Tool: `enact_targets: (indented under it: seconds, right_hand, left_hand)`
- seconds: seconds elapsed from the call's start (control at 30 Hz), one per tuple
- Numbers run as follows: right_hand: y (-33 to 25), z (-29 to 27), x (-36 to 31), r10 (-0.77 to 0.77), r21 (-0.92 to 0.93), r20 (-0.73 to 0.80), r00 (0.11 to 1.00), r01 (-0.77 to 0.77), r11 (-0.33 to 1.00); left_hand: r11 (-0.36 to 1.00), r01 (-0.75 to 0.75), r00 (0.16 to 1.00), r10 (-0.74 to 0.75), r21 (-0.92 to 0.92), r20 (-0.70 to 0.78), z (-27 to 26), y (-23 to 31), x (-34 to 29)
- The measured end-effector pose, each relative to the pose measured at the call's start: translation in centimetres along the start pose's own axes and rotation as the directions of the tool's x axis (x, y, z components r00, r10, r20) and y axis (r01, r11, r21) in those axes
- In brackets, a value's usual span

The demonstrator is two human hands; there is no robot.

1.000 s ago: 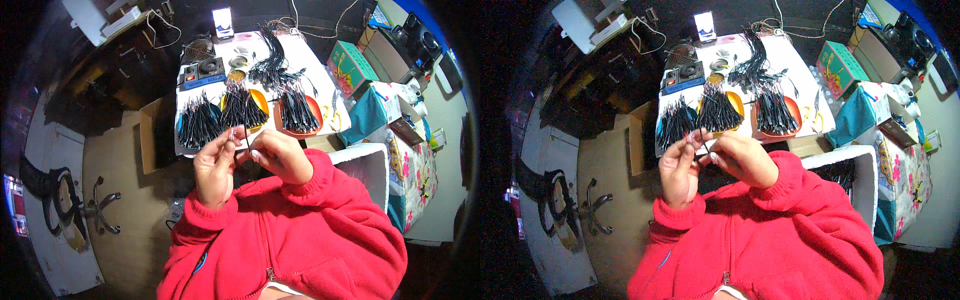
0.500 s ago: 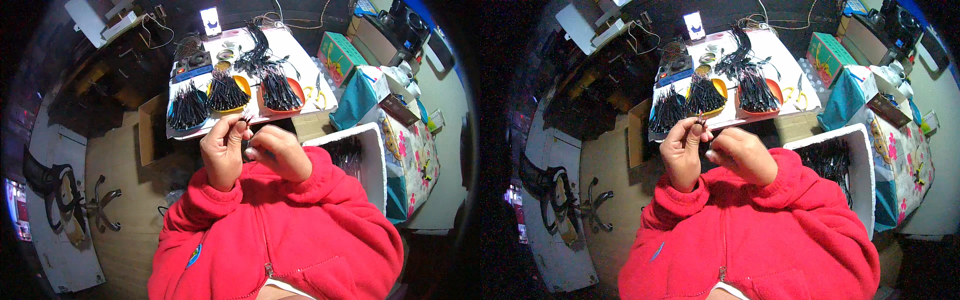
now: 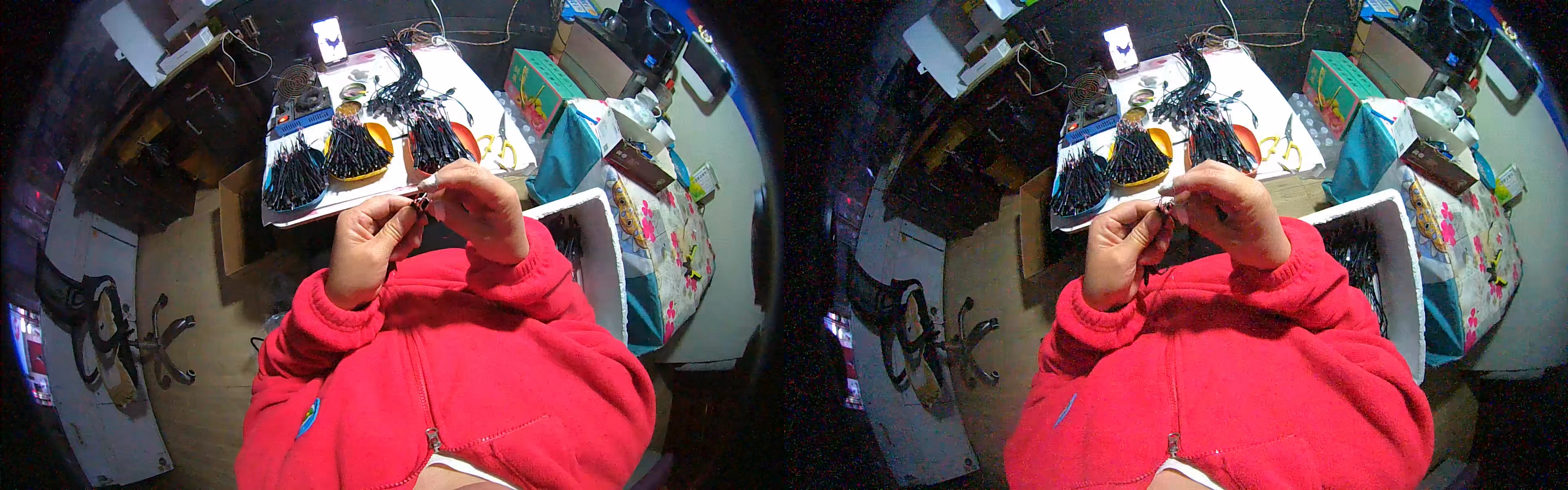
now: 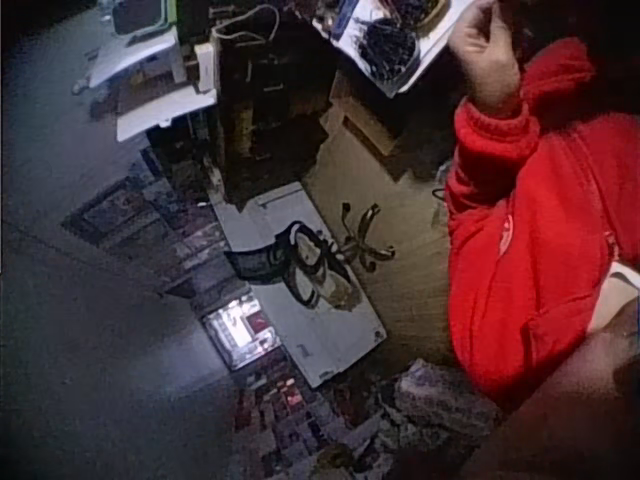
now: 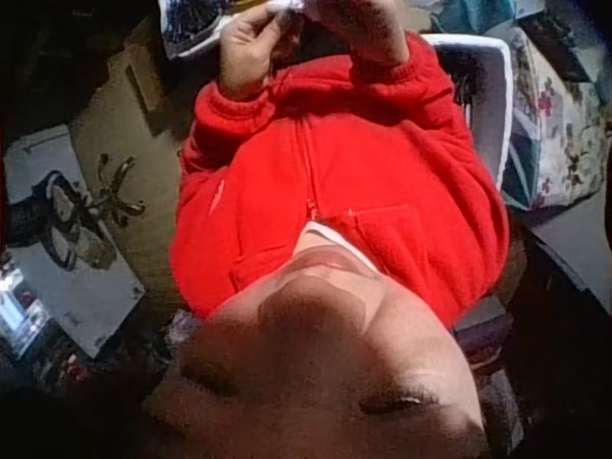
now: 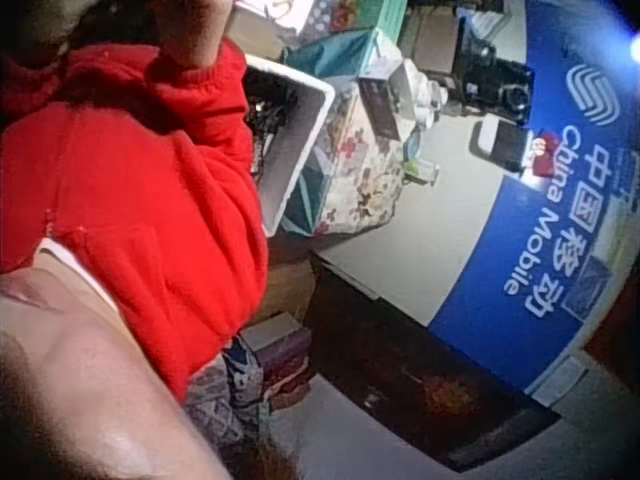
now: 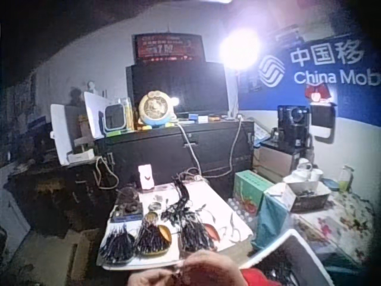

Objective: The person repeatedly picks small black wires from bowls on a table, attaches a small white connector to each wire end, and places the finished unit into a white box. The process is repeated continuously with both hands.

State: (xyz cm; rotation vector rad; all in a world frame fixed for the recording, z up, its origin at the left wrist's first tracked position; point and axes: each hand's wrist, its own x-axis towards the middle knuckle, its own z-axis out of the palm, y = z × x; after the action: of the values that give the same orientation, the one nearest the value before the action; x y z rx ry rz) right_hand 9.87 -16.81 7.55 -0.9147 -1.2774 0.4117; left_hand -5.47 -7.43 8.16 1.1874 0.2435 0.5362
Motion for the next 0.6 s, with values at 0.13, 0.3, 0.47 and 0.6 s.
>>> enact_targets:
  seconds: [0.13, 0.3, 0.47, 0.6]
  right_hand:
    - [-0.3, -0.7, 0.3, -0.163, -0.282, 0.045, 0.986, 0.169, 0.945]
    - [-0.6, -1.5, -0.1, -0.109, -0.287, 0.090, 0.990, 0.131, 0.949]
    - [-0.9, -0.3, -0.9, 0.052, -0.042, -0.055, 0.997, -0.054, 0.998]
    - [-1.1, 1.5, -1.5, 0.313, 0.291, -0.195, 0.929, -0.250, 0.923]
  left_hand:
    - [1.000, 0.012, 0.999, -0.011, -0.029, 0.043, -0.1, -0.2, 0.1]
    - [0.997, 0.029, 0.999, -0.027, -0.068, 0.033, 0.1, -0.4, 0.2]
    - [0.953, -0.183, 0.954, 0.231, 0.243, -0.190, 0.9, -0.9, 0.2]
    - [0.063, -0.523, 0.548, 0.788, 0.850, 0.279, 1.0, -1.4, 1.0]
